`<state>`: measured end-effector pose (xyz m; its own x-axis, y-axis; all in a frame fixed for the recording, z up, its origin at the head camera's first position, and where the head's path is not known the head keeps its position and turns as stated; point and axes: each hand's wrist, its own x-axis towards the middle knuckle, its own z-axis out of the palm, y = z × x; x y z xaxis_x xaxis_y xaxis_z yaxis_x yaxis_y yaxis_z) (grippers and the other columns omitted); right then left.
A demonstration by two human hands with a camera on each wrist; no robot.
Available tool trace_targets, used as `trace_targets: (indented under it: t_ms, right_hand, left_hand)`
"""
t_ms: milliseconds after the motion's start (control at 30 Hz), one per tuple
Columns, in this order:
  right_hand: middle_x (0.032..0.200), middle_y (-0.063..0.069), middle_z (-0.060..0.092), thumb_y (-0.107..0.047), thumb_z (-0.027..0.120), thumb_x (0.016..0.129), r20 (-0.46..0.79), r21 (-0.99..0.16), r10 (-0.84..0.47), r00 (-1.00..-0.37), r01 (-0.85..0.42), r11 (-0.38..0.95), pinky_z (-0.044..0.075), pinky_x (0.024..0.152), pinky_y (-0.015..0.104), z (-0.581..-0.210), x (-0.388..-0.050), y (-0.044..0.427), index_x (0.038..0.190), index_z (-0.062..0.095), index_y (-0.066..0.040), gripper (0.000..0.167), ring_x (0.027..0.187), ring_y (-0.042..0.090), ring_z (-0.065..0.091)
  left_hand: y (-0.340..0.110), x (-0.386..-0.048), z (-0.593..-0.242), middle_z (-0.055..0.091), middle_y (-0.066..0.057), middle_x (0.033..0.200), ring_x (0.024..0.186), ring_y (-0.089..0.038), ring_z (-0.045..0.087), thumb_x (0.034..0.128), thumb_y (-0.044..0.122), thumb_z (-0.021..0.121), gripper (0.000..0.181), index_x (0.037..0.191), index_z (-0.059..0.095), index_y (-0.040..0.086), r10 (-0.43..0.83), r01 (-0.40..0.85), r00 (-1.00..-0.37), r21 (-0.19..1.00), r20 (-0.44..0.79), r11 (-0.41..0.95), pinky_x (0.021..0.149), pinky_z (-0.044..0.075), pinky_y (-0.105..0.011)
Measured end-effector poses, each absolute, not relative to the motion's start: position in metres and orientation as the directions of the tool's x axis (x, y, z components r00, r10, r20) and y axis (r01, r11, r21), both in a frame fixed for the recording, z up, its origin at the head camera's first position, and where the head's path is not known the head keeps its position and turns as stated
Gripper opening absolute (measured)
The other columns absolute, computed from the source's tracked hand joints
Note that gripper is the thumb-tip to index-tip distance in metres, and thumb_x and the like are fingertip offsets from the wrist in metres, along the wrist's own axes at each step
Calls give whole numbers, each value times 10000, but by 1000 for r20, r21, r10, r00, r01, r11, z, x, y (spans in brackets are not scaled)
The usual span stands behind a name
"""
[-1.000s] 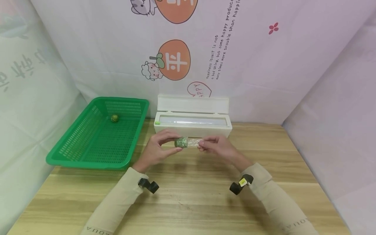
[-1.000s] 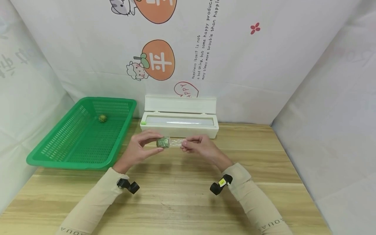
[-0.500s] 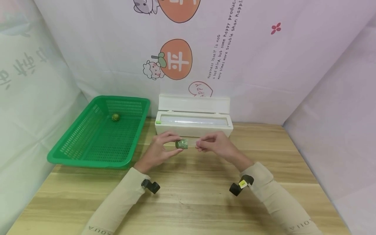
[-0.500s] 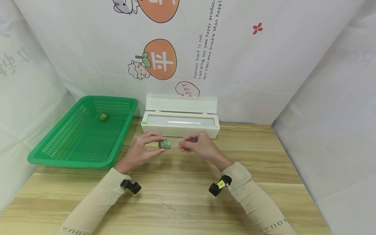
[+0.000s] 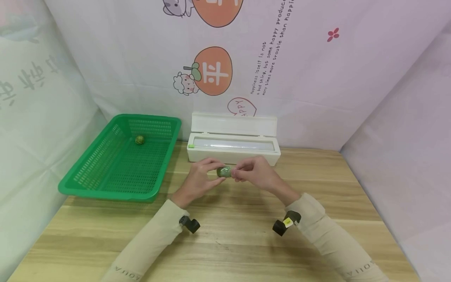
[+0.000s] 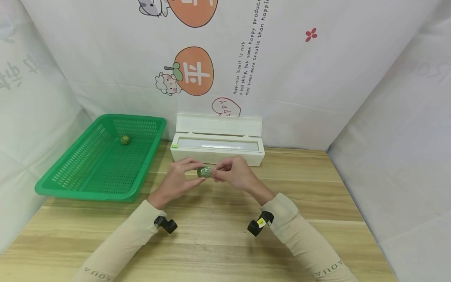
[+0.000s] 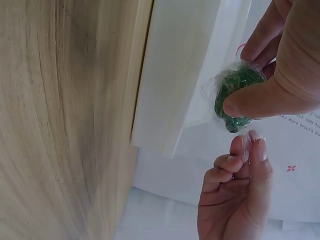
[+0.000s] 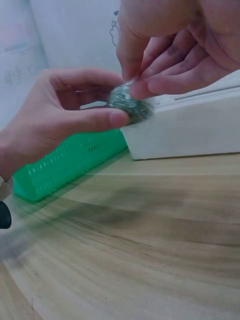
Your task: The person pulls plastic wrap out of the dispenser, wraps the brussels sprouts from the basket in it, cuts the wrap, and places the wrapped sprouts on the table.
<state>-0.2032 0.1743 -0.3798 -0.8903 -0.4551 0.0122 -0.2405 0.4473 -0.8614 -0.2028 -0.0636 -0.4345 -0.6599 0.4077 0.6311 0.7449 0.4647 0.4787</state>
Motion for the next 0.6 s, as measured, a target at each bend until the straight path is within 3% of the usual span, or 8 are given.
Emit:
trace_targets:
  t_ms: [233,300,433,600]
  right_hand:
    - [962,103,826,-189,737,1003,-5,-836,-490,-872,-265,481,674,782,314,-375,-204,172,1103,812,-47,190,881,268,801]
    - [988,131,823,-171,721,1013,-13,-843,-499,-866,-259,471,677,800,331,-373,-203,171,1114,806,-28,195,890,268,803]
    - [971,148,818,-128,740,990,-2,-835,-488,-873,-267,481,681,805,373,-377,-205,172,1048,811,-43,125,877,276,802]
    - [894,79,805,-271,846,911,32,-801,-427,-904,-278,530,661,687,356,-386,-206,179,925,789,-120,162,811,282,784]
  left_hand:
    - [-54,-204,-436,771,-85,1079,993,-200,751,813,60,910,333,1125,797,30,419,747,-659,476,625,465,890,648,-316]
    - [-53,-204,-438,772,-78,1073,989,-193,750,812,56,910,332,1124,799,32,415,746,-660,483,626,458,883,648,-316]
    - [-51,-203,-439,774,-74,1080,994,-187,750,818,63,907,330,1129,799,46,406,735,-674,511,617,445,885,647,-316]
    - [-50,-202,-438,782,-75,1099,1012,-197,751,817,88,913,338,1133,797,58,394,723,-689,551,608,415,926,645,-338]
